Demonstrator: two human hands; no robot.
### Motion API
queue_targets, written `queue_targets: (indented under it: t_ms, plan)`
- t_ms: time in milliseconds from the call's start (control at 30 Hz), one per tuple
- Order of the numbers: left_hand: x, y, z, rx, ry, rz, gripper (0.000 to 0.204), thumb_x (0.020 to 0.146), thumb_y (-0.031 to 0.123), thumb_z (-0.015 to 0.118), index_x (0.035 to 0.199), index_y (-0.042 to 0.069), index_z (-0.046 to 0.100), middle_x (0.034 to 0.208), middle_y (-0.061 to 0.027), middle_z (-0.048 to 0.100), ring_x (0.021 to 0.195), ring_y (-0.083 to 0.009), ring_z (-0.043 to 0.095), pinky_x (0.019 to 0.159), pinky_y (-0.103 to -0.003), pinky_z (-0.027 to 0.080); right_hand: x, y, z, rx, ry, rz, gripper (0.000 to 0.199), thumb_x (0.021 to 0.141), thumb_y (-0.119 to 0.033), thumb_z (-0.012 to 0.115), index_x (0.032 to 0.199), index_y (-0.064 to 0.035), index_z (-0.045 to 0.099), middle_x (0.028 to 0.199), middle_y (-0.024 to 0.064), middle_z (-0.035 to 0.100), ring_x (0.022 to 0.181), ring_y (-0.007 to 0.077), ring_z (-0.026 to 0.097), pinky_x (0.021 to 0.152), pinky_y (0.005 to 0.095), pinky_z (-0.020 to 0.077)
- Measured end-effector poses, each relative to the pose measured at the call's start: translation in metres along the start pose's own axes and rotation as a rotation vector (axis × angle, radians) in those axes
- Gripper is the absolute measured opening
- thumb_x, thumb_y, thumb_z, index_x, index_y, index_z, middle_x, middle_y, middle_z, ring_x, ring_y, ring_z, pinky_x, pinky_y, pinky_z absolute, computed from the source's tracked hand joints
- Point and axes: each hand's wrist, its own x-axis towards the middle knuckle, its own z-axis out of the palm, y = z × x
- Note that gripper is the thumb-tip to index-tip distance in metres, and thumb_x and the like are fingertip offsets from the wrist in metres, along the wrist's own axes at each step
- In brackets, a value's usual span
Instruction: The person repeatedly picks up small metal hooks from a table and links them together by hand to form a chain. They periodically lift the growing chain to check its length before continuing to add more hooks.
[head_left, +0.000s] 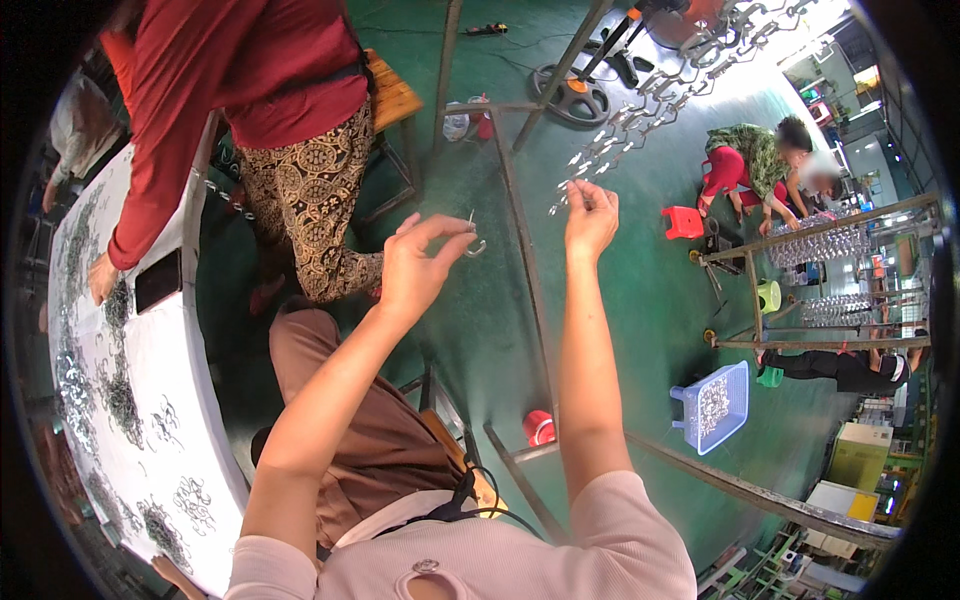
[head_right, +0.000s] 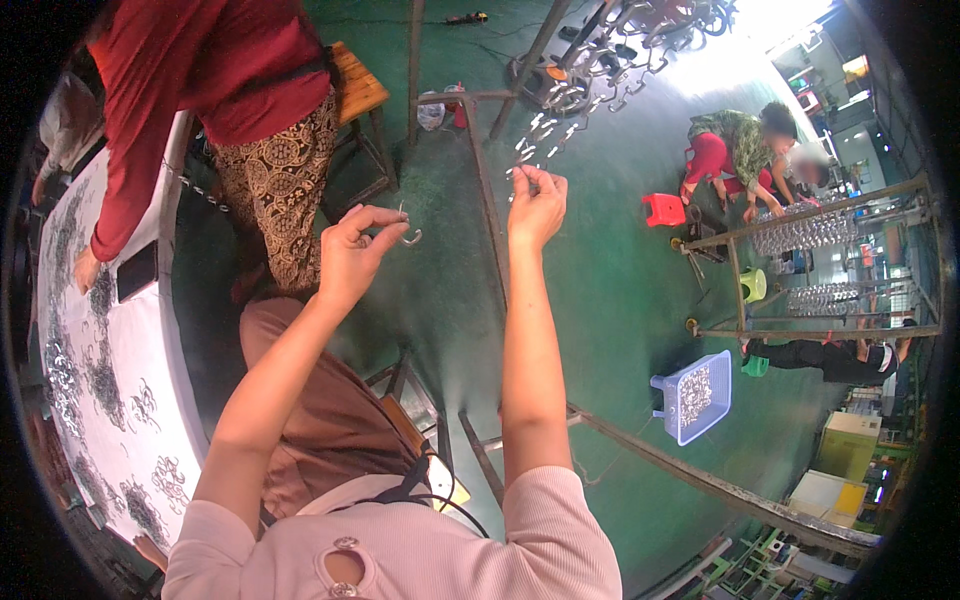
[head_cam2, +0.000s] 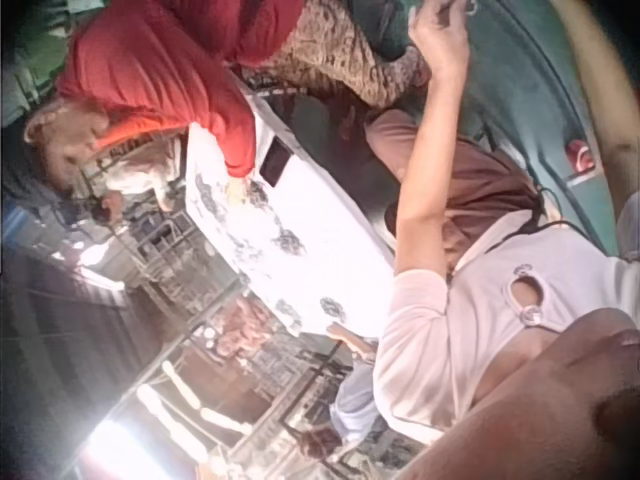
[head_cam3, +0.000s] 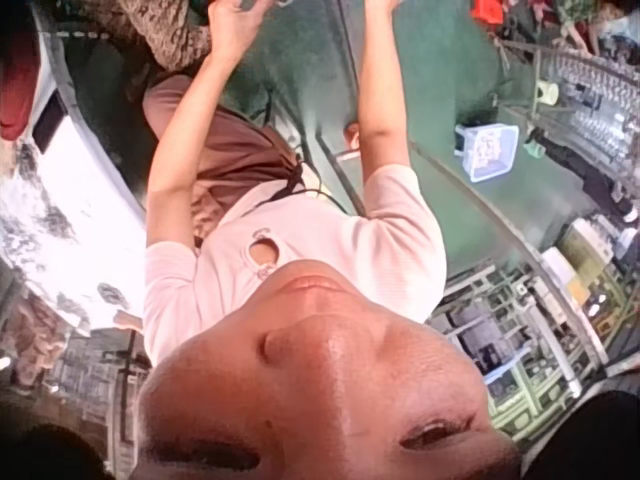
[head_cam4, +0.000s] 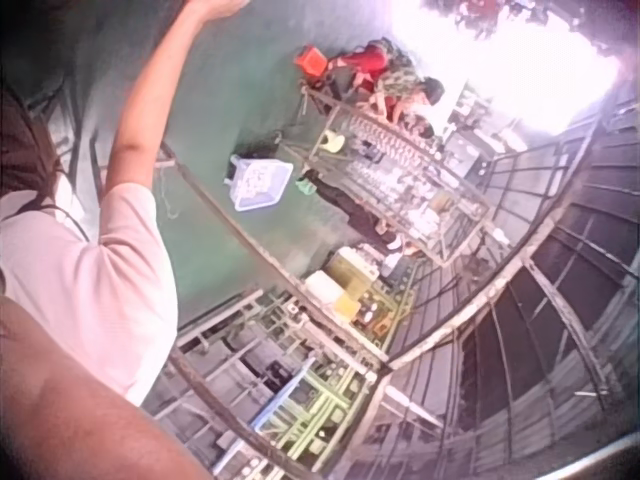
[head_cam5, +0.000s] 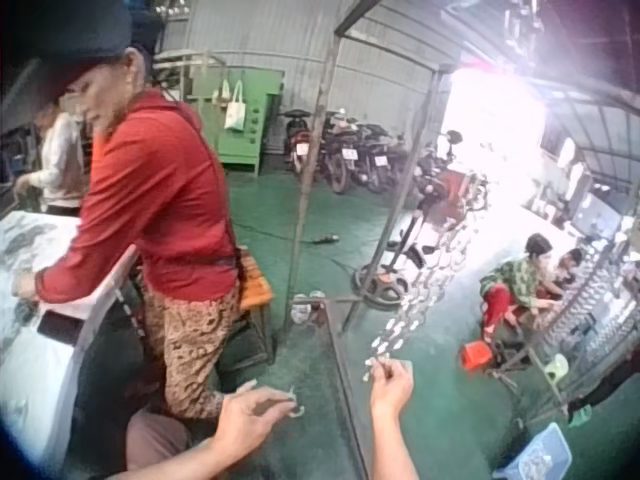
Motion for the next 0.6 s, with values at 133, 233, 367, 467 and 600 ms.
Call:
queue_targets:
  t_ms: [133, 233, 367, 467, 600]
  plan:
    - [0.001, 0.003, -0.009, -0.041, 0.030, 0.003, 0.010, 0.082, 0.015, 0.069, 0.091, 0.009, 0.070, 0.085, -0.0045, 0.071, 0.085, -0.0213, 0.068, 0.104, -0.047, 0.036, 0.003, -0.008, -0.003, -0.007, 0.031, -0.011, 0.017, 0.077, -0.024, 0.076, 0.085, -0.0101, 0.072, 0.081, 0.0020, 0.058, 0.061, 0.0154, 0.054, 0.058, 0.0327, 0.0450]
    - [0.004, 0.004, -0.014, -0.017, 0.045, 0.022, 0.010, 0.083, 0.015, 0.069, 0.091, 0.009, 0.070, 0.085, -0.0045, 0.071, 0.086, -0.0219, 0.068, 0.104, -0.047, 0.036, 0.002, -0.011, -0.012, -0.008, 0.042, -0.013, 0.017, 0.077, -0.024, 0.076, 0.084, -0.0090, 0.072, 0.079, 0.0016, 0.057, 0.061, 0.0148, 0.053, 0.059, 0.0320, 0.0445]
    - [0.015, 0.009, -0.012, -0.027, 0.064, 0.058, 0.011, 0.082, 0.012, 0.070, 0.092, 0.007, 0.070, 0.084, -0.0051, 0.071, 0.084, -0.0194, 0.068, 0.094, -0.040, 0.041, -0.007, -0.019, -0.029, 0.031, 0.035, -0.032, 0.016, 0.077, -0.023, 0.076, 0.083, -0.0083, 0.072, 0.078, 0.0013, 0.055, 0.061, 0.0143, 0.051, 0.059, 0.0311, 0.0438]
    - [0.030, 0.018, -0.011, -0.004, 0.031, 0.094, 0.011, 0.082, 0.006, 0.071, 0.092, 0.002, 0.071, 0.083, -0.0057, 0.071, 0.081, -0.0115, 0.066, 0.074, -0.024, 0.049, -0.020, -0.036, -0.048, 0.000, 0.002, -0.076, 0.016, 0.078, -0.022, 0.076, 0.083, -0.0079, 0.072, 0.077, 0.0016, 0.055, 0.061, 0.0142, 0.050, 0.059, 0.0303, 0.0434]
    - [0.048, 0.029, -0.010, 0.001, 0.008, 0.126, 0.013, 0.081, 0.008, 0.072, 0.093, 0.003, 0.071, 0.081, -0.0047, 0.071, 0.077, -0.0079, 0.065, 0.072, -0.023, 0.049, -0.041, -0.064, -0.060, 0.092, -0.075, -0.083, 0.013, 0.077, -0.017, 0.076, 0.083, -0.0072, 0.071, 0.077, 0.0025, 0.055, 0.061, 0.0141, 0.050, 0.058, 0.0292, 0.0428]
